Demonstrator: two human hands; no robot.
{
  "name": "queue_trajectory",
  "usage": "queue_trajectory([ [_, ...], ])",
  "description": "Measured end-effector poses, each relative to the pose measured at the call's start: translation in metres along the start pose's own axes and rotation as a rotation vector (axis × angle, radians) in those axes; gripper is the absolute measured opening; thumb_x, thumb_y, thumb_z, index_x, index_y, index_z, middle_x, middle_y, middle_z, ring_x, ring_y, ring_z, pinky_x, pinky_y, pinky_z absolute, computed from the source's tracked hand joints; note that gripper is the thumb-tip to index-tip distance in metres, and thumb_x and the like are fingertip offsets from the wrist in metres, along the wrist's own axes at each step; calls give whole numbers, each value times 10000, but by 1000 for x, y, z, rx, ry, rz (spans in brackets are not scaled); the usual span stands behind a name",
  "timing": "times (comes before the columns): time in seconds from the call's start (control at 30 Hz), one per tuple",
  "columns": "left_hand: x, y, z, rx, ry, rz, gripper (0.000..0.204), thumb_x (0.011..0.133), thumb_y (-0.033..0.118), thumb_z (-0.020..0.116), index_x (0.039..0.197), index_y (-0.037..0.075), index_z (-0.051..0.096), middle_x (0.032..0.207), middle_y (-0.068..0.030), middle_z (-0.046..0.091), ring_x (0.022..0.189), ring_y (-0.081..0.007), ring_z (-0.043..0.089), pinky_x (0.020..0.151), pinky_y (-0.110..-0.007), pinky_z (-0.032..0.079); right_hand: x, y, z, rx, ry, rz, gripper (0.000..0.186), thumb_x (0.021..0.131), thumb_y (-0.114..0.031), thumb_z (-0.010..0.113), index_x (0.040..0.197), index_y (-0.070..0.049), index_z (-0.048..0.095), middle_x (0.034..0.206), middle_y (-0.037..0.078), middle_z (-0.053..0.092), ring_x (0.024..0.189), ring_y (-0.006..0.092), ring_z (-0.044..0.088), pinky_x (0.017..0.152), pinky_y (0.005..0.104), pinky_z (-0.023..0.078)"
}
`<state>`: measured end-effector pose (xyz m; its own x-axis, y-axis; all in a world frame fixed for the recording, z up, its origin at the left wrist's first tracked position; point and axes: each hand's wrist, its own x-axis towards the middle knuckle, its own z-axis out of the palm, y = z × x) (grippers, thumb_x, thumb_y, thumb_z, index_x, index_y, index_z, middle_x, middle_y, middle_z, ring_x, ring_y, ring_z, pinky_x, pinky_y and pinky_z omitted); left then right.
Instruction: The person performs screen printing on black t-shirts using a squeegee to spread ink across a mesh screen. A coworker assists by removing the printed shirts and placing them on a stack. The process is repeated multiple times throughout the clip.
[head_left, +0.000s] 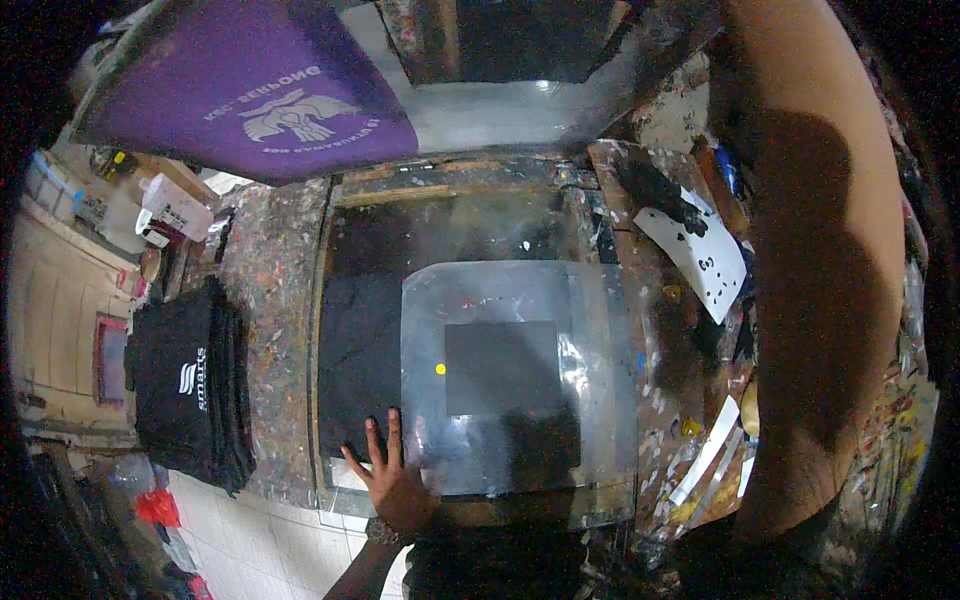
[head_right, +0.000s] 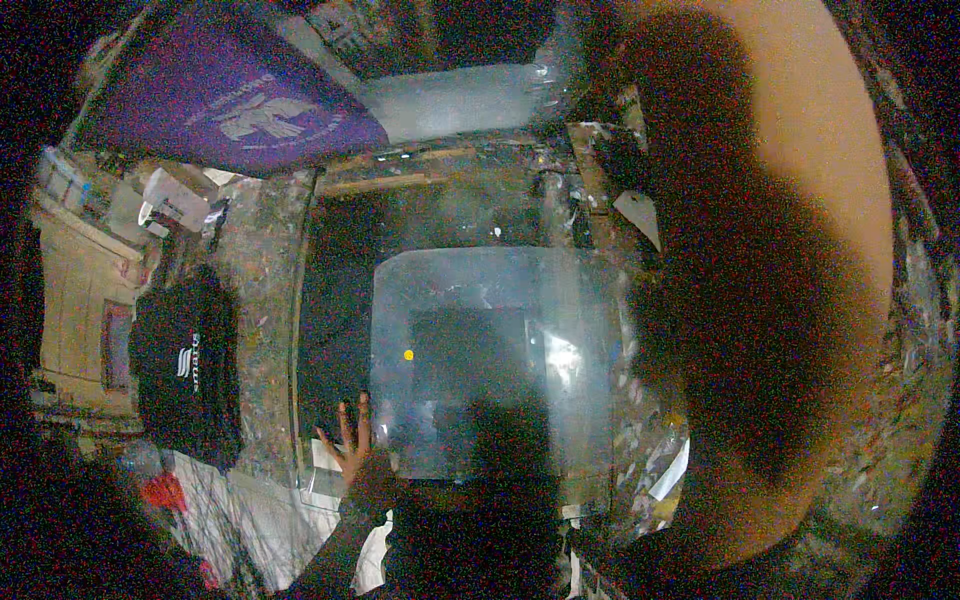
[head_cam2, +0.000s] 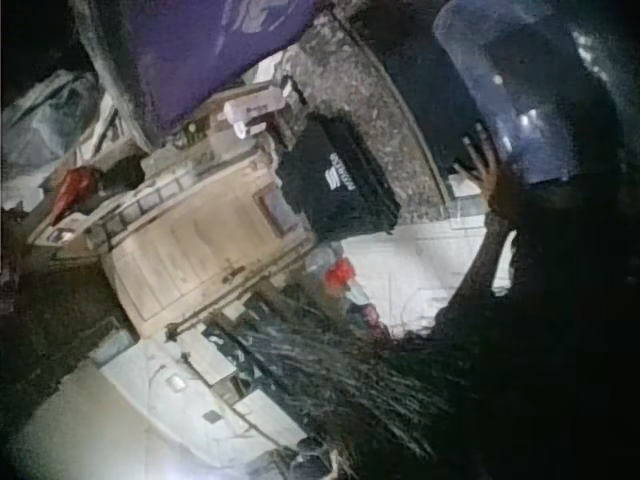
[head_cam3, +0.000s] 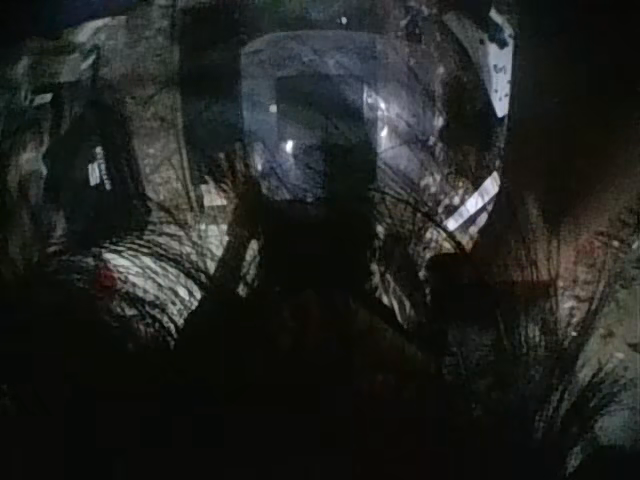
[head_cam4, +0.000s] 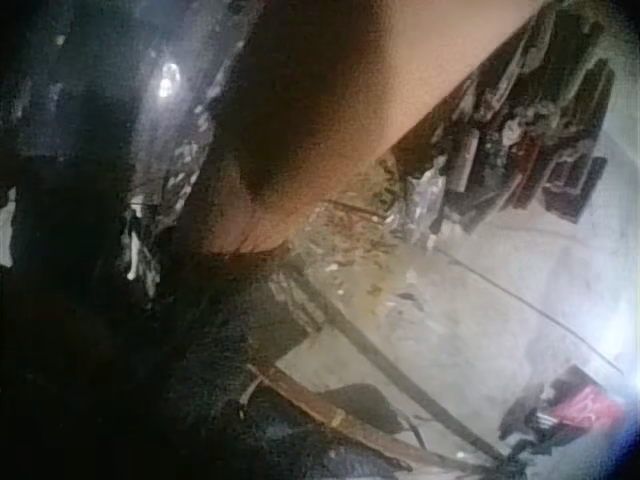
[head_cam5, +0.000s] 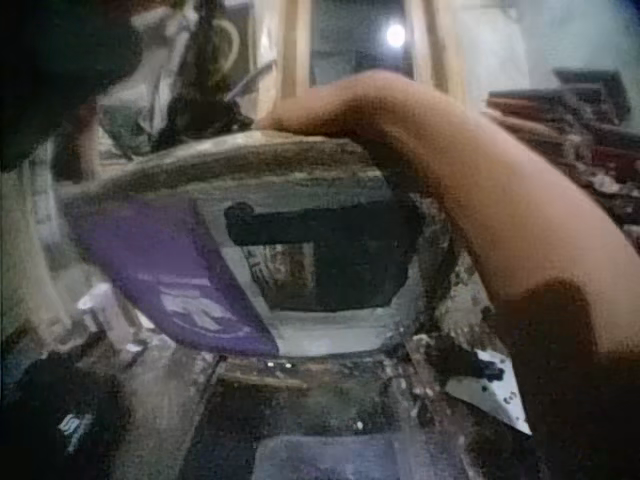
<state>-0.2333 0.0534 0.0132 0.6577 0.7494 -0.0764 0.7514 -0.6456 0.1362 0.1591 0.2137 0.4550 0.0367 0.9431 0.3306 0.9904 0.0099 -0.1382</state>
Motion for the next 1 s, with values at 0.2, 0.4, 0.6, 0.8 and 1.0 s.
queue_trajectory([
  [0.2,-11,-10,17,-46,207,48,423,886,297,607,1250,107,705,1662,-145,344,1553,-496,164,1164,-781,-11,-14,0,-2,12,24,58,706,1007,-547,463,1430,7,572,1530,277,482,1429,396,471,1193,482,345],
  [0.4,21,112,-17,-572,243,300,435,921,188,617,1332,51,650,1565,-231,447,1496,-497,290,1198,-660,157,-64,-14,-15,-301,116,232,684,1016,-605,428,1177,-12,729,1208,241,716,1101,339,701,999,467,525],
  [0.6,63,73,-132,-1510,541,166,381,1037,233,619,1352,22,579,1174,-152,690,1041,-255,697,865,-390,594,-133,-75,43,-172,240,186,788,902,-728,538,931,24,768,918,267,747,920,427,742,855,526,562],
  [0.8,29,-23,-147,-1840,899,-348,570,1043,343,606,1463,17,400,1228,-210,671,898,-257,729,712,-368,600,-276,-140,158,-199,623,26,571,891,-596,662,1010,-40,717,925,146,667,866,294,623,780,473,435],
  [1.0,13,-51,-27,-1701,380,-662,578,1030,335,624,1468,30,400,1243,-192,655,937,-266,713,762,-391,592,-420,-173,254,59,331,239,512,872,-509,747,1149,-81,692,1080,86,689,1024,243,638,920,445,428],
])
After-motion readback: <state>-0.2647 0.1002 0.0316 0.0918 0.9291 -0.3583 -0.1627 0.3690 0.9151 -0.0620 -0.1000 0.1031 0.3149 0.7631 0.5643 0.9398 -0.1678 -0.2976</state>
